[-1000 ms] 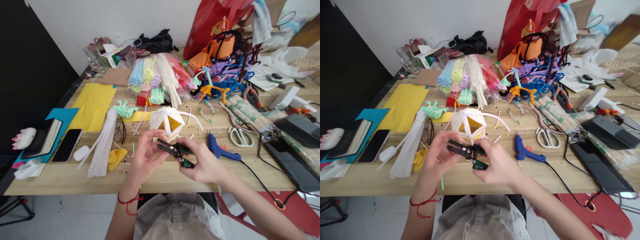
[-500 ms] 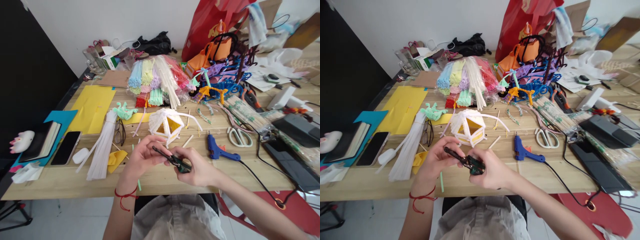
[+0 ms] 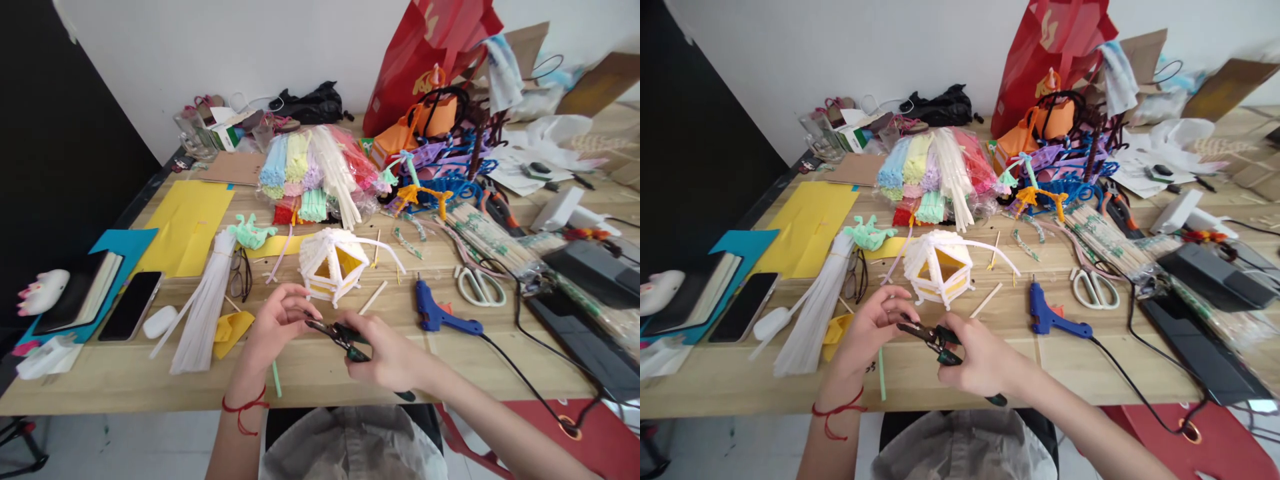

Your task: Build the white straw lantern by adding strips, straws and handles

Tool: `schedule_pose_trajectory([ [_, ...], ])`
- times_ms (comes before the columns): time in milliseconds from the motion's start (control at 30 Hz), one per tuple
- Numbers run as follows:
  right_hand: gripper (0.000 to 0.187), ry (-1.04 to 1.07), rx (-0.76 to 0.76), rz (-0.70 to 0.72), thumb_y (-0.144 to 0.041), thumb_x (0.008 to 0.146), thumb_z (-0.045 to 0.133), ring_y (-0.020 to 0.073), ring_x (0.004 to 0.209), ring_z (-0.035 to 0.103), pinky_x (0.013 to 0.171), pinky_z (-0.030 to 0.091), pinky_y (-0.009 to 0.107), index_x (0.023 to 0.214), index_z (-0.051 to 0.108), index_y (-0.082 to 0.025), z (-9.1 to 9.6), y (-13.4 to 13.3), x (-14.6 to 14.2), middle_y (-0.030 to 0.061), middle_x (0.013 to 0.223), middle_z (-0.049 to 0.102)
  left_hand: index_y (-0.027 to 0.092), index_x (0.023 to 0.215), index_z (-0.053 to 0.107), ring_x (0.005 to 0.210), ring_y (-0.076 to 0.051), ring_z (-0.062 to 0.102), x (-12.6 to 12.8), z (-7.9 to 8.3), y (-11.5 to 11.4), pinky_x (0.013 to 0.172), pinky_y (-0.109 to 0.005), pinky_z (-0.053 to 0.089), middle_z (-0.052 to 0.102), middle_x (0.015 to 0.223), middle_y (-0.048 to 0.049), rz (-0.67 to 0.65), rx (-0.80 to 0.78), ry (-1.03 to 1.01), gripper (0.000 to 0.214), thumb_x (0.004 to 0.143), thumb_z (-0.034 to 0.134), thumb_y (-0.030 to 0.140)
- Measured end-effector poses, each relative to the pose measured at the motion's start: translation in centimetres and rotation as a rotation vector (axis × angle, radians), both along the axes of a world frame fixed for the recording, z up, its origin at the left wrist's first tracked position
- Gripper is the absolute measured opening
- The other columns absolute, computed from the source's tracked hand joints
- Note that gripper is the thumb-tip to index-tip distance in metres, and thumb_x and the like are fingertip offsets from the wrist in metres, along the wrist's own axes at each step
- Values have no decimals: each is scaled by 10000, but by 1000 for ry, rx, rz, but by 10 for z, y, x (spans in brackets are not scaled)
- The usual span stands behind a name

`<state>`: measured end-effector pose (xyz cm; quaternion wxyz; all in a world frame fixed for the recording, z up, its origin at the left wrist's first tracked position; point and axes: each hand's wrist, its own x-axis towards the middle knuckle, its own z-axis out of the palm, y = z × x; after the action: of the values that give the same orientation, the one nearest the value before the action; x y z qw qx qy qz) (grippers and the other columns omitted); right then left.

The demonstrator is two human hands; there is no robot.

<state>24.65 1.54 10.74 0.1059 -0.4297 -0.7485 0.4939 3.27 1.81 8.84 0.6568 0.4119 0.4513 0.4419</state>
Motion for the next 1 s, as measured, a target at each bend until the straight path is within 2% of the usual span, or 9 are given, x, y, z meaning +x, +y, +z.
schedule_pose_trajectory([
  [167, 492, -145, 94, -49, -166, 614, 613, 236, 879, 586, 773, 420, 326, 1101, 544, -153, -20, -1, -5, 85, 970, 637, 183, 945, 487, 707, -112, 681, -4, -27, 1, 705, -209, 530, 728, 771, 8, 50, 6, 91, 415, 659, 779, 112],
  [267, 537, -137, 40, 13, -186, 607, 626, 256, 917, 592, 784, 436, 338, 1137, 550, -138, -23, 1, -2, 106, 1013, 642, 185, 900, 481, 688, -113, 672, -8, -35, 2, 680, -210, 529, 718, 734, 18, -66, 40, 71, 429, 630, 804, 103],
  [333, 548, -111, -16, 68, -197, 602, 634, 263, 950, 595, 793, 450, 340, 1143, 563, -144, -21, 3, 4, 111, 1060, 642, 182, 885, 486, 670, -123, 673, -12, -34, 4, 653, -221, 535, 716, 724, 14, -168, 62, 73, 421, 630, 813, 112],
  [400, 558, -100, -49, 96, -198, 607, 628, 264, 965, 601, 800, 462, 344, 1160, 565, -154, -18, 6, 10, 108, 1082, 643, 179, 884, 501, 672, -132, 679, -16, -30, 7, 655, -234, 542, 721, 723, 5, -196, 94, 124, 390, 651, 810, 127],
  [533, 552, -114, 50, 44, -165, 620, 595, 261, 991, 596, 849, 466, 368, 1170, 547, -156, -20, 8, 15, 109, 1088, 636, 176, 855, 535, 665, -150, 695, -25, -19, 17, 684, -261, 560, 728, 682, -3, -32, 195, 265, 327, 675, 809, 170],
  [633, 536, -239, 263, -35, -164, 603, 606, 305, 1019, 560, 892, 444, 444, 1134, 542, -128, -35, 4, 11, 145, 1088, 614, 175, 809, 575, 679, -177, 710, -24, -8, 24, 676, -288, 584, 732, 699, -14, 224, 298, 350, 268, 680, 808, 213],
  [733, 552, -354, 468, -75, -199, 599, 651, 350, 1043, 519, 937, 403, 515, 1132, 536, -113, -54, -3, 2, 173, 1103, 588, 175, 804, 630, 760, -173, 721, -10, 6, 29, 757, -303, 596, 737, 788, -23, 449, 466, 412, 152, 746, 758, 231],
  [867, 607, -343, 625, -91, -296, 667, 685, 359, 1089, 492, 1013, 353, 541, 1211, 500, -103, -71, -8, -7, 181, 1141, 555, 179, 865, 653, 812, -162, 721, 17, 22, 38, 798, -299, 596, 731, 860, -21, 489, 608, 398, 122, 777, 734, 202],
  [1000, 625, -339, 639, -97, -367, 710, 705, 362, 1120, 484, 1028, 357, 548, 1237, 499, -102, -75, -8, -7, 178, 1150, 544, 181, 933, 629, 833, -147, 709, 32, 31, 48, 809, -290, 593, 714, 893, -17, 468, 687, 348, 195, 772, 736, 158],
])
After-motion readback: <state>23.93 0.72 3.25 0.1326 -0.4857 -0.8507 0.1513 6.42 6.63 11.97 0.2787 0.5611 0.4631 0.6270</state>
